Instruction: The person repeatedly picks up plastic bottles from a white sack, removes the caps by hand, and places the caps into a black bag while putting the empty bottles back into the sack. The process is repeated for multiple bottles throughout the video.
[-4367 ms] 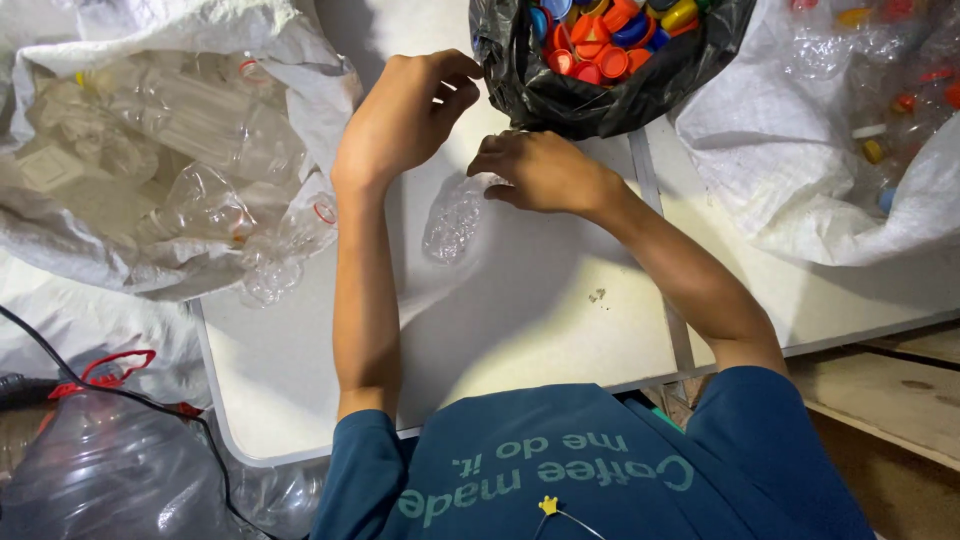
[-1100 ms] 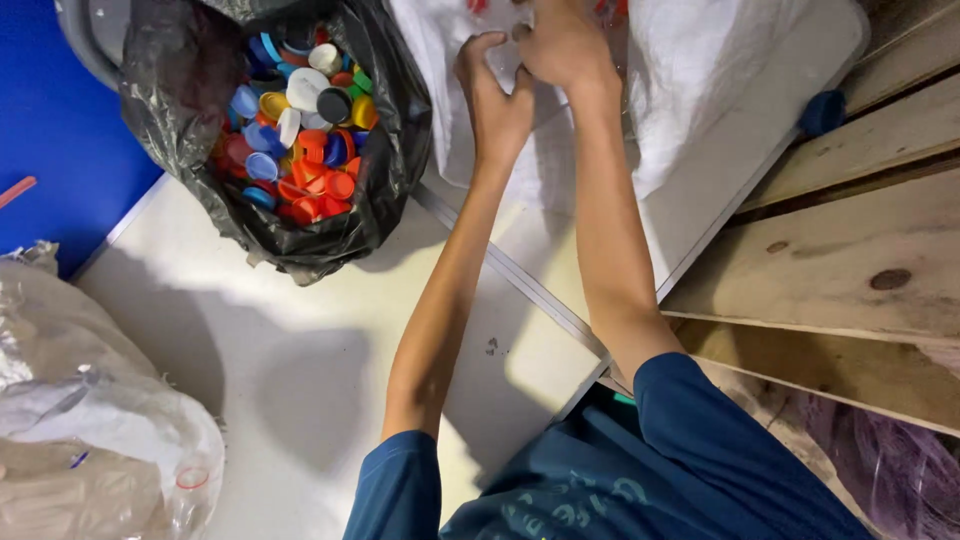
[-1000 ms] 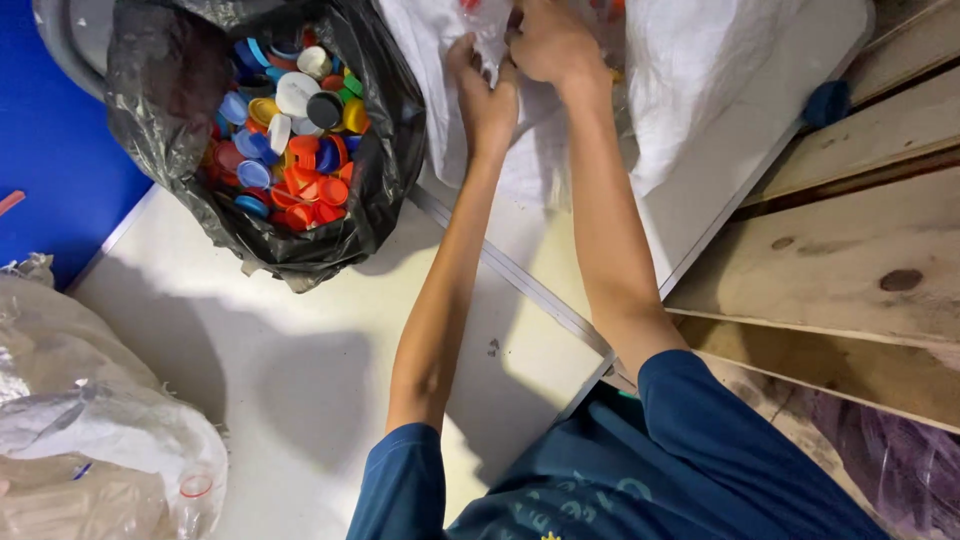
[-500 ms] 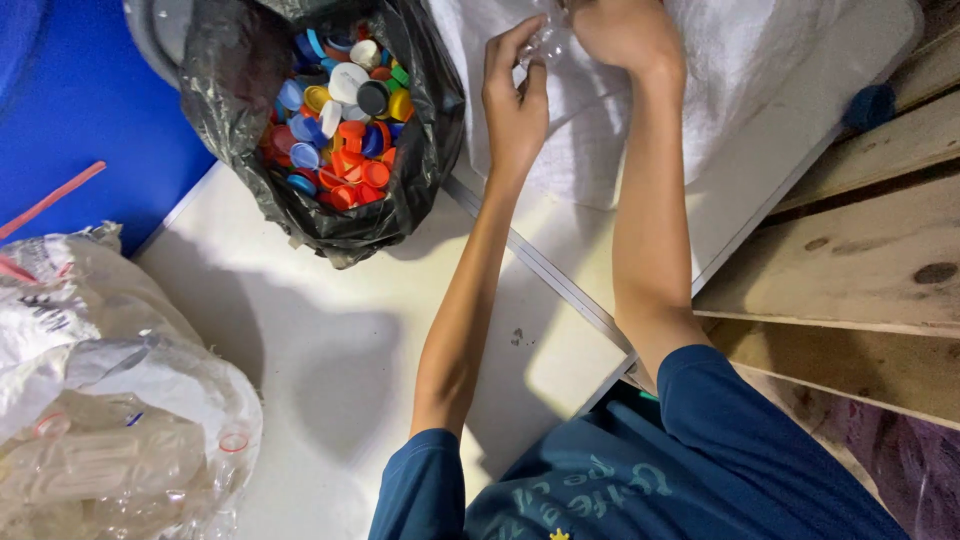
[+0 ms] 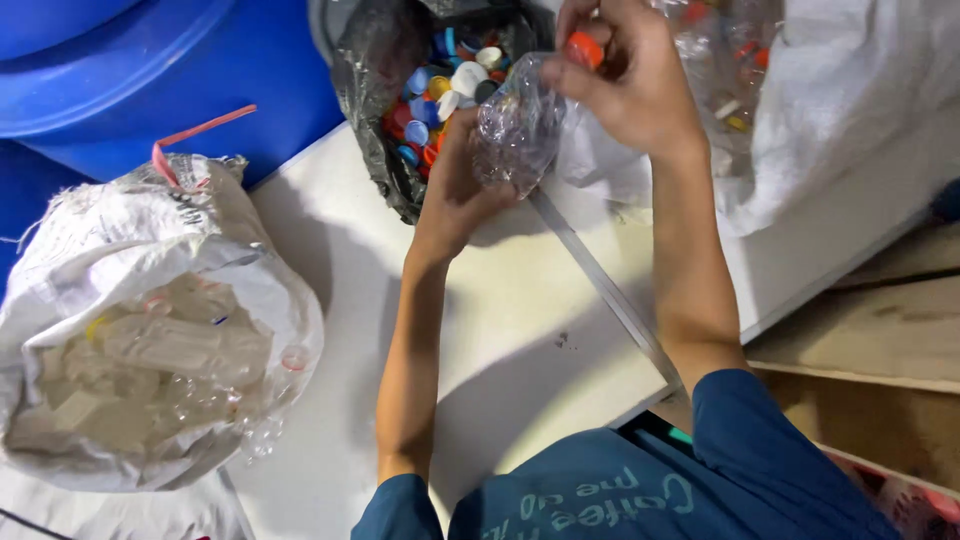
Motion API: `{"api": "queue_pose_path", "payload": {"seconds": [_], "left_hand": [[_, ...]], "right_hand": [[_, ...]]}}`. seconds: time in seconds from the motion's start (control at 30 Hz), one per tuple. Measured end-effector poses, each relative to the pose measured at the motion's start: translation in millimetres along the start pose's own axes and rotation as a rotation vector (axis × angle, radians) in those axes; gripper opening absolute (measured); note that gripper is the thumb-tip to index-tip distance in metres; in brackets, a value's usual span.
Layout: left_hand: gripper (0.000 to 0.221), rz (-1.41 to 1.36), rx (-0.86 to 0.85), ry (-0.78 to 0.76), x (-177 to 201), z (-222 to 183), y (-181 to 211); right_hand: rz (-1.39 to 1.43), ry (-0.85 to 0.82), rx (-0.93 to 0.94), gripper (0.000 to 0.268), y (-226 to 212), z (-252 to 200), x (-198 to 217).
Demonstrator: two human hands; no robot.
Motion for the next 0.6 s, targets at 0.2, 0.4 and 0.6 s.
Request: {"api": "queue_pose_path", "payload": {"seconds": [0.2,0.4,0.6], "left_hand": [[0.069,0.853,-0.103,0.133,31,-40,71],[0.058,1.202,-0.339,0.437,61,-56,91],[0.05,1.379,-0.547,0.709,89,-76,105]], "right_hand": [[-0.398,-0.01,0.18,0.027,-32,0,-86],[-0.309,0.054,0.031,0.029,-7,20,-139],[-0.184,-0.168,-0.223,0.039,60,34,-180]]}}
Point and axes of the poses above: each hand's wrist, its own z-axis towards the middle knuckle, its own x-axis out of the back of the hand, y = z × x, the point moved 10 cm from there along z, towards the middle knuckle, and after that the axes turned 9 degrees about -x, right-handed, at the moved point
